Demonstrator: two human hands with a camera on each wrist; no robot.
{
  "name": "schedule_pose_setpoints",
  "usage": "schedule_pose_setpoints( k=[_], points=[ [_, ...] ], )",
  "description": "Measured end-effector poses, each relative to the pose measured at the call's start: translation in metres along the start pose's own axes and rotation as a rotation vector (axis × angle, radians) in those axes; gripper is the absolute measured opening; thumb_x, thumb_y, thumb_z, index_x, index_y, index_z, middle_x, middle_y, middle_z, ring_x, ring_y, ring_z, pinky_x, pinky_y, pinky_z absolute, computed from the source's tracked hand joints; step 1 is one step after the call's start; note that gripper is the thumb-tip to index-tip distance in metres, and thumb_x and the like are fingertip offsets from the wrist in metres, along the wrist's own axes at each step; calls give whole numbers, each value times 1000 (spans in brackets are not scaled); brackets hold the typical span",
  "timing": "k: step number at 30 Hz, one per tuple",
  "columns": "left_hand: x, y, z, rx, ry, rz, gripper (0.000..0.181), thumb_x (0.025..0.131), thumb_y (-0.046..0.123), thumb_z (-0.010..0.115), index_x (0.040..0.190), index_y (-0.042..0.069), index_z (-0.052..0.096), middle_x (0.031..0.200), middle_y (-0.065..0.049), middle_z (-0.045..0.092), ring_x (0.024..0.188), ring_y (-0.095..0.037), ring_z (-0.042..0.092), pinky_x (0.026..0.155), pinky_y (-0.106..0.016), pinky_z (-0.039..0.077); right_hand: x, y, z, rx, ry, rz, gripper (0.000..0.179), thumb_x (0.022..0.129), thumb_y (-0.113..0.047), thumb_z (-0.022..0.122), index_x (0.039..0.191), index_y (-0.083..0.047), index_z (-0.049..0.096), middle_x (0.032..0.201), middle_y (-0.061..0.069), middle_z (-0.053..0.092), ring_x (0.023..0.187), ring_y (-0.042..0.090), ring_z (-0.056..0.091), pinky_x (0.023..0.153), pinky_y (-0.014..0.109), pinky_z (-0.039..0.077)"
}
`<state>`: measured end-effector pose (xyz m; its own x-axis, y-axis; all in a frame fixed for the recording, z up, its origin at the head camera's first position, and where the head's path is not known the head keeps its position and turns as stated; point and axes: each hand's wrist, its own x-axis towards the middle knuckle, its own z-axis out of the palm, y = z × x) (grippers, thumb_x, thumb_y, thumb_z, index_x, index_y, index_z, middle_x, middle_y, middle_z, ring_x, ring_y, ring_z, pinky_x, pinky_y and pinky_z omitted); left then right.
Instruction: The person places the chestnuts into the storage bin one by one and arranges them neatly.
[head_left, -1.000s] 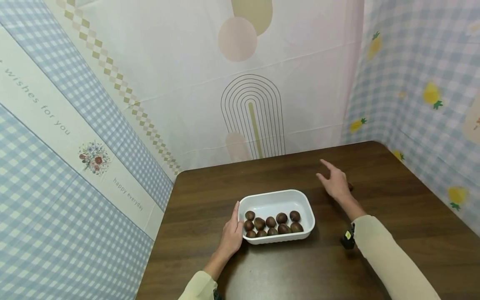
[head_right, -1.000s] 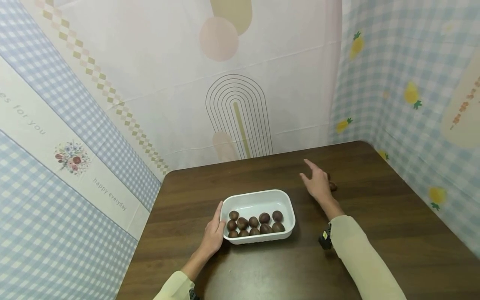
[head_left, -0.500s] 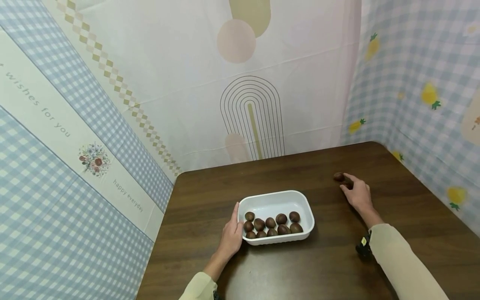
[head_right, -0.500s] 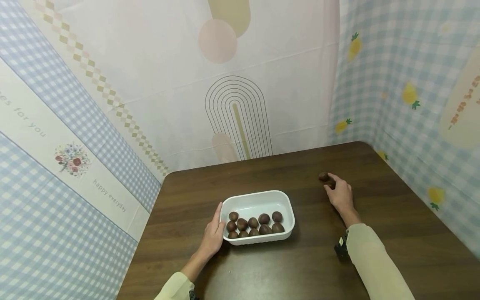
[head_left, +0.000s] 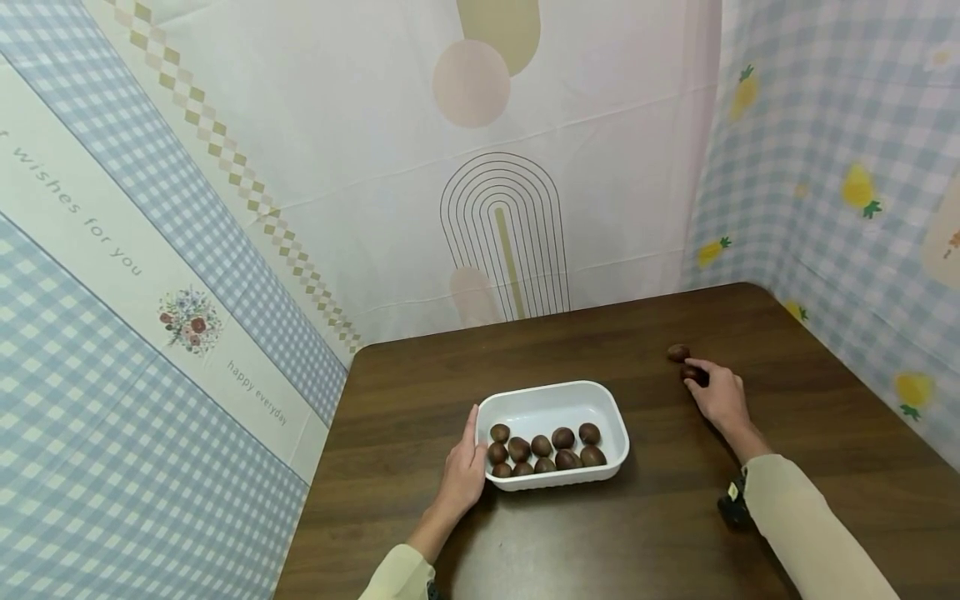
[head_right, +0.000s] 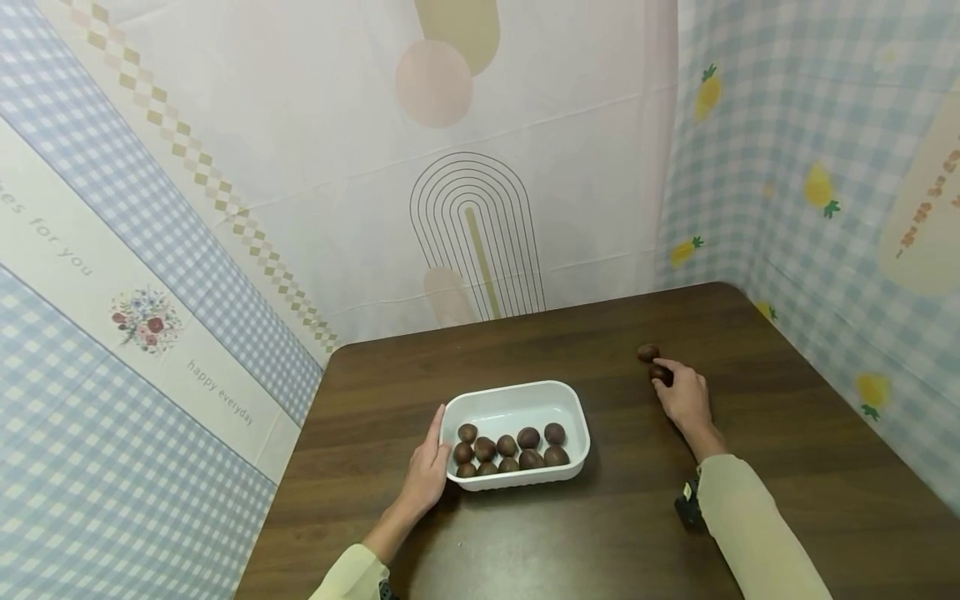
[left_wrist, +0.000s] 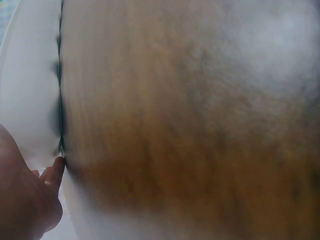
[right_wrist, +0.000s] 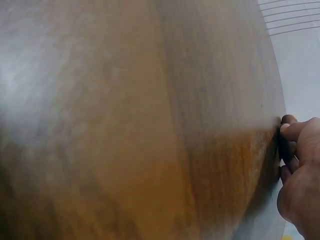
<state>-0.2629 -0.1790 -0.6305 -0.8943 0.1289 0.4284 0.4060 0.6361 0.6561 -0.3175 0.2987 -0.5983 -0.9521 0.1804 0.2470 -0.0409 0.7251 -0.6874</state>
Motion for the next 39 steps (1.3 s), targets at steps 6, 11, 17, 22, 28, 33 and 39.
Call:
schedule_pose_setpoints(
  k=[6, 11, 17, 22, 28, 33, 39],
  points=[
    [1, -7, 5, -1, -31, -63, 68, 105, 15, 52, 169, 21, 31, 142, -21, 65, 122, -39, 67, 98, -60, 52, -3, 1, -2, -6, -14, -12, 44, 100, -6, 66, 142, 5, 61, 141, 42, 54, 130, 64, 46, 104, 74, 37],
    [1, -6, 4, -10, -23, -62, 68, 104, 13, 54, 168, 19, 33, 142, -21, 65, 122, -39, 67, 98, -60, 52, -5, 2, -5, -12, -30, -28, 46, 98, -6, 67, 142, 6, 61, 139, 43, 54, 128, 65, 47, 103, 73, 39],
    [1, 11, -7, -34, 0, 1, 66, 104, 15, 50, 168, 17, 34, 137, -28, 66, 117, -44, 69, 93, -62, 53, -10, 0, -7, -11, -24, -65, 44, 97, -4, 67, 140, 7, 62, 138, 42, 56, 128, 64, 48, 102, 73, 39],
    [0, 34, -20, -55, -39, -37, 67, 103, 11, 49, 168, 15, 33, 140, -31, 63, 121, -45, 66, 97, -63, 52, -14, -1, -9, -38, -31, -107, 42, 96, -3, 70, 136, 7, 64, 135, 41, 59, 124, 62, 52, 99, 72, 42],
    [-1, 43, -23, -36, -78, -105, 67, 103, 8, 49, 168, 12, 32, 143, -29, 62, 126, -44, 64, 102, -62, 49, -16, -12, -10, -29, -110, -122, 41, 97, -6, 73, 136, 5, 66, 130, 38, 64, 119, 59, 58, 95, 70, 47],
    [-1, 23, -13, -46, -33, -45, 66, 103, 13, 51, 168, 16, 34, 138, -29, 65, 120, -45, 67, 96, -62, 52, -15, -28, -8, 12, -175, -150, 38, 97, -6, 75, 134, 3, 69, 125, 33, 69, 115, 53, 64, 92, 65, 51],
    [0, 19, -10, -42, -12, -24, 66, 103, 15, 51, 167, 13, 35, 135, -30, 66, 117, -45, 68, 93, -62, 53, -12, -49, -6, 68, -228, -192, 35, 96, -5, 76, 130, 2, 72, 120, 25, 74, 113, 45, 68, 93, 60, 52]
  ],
)
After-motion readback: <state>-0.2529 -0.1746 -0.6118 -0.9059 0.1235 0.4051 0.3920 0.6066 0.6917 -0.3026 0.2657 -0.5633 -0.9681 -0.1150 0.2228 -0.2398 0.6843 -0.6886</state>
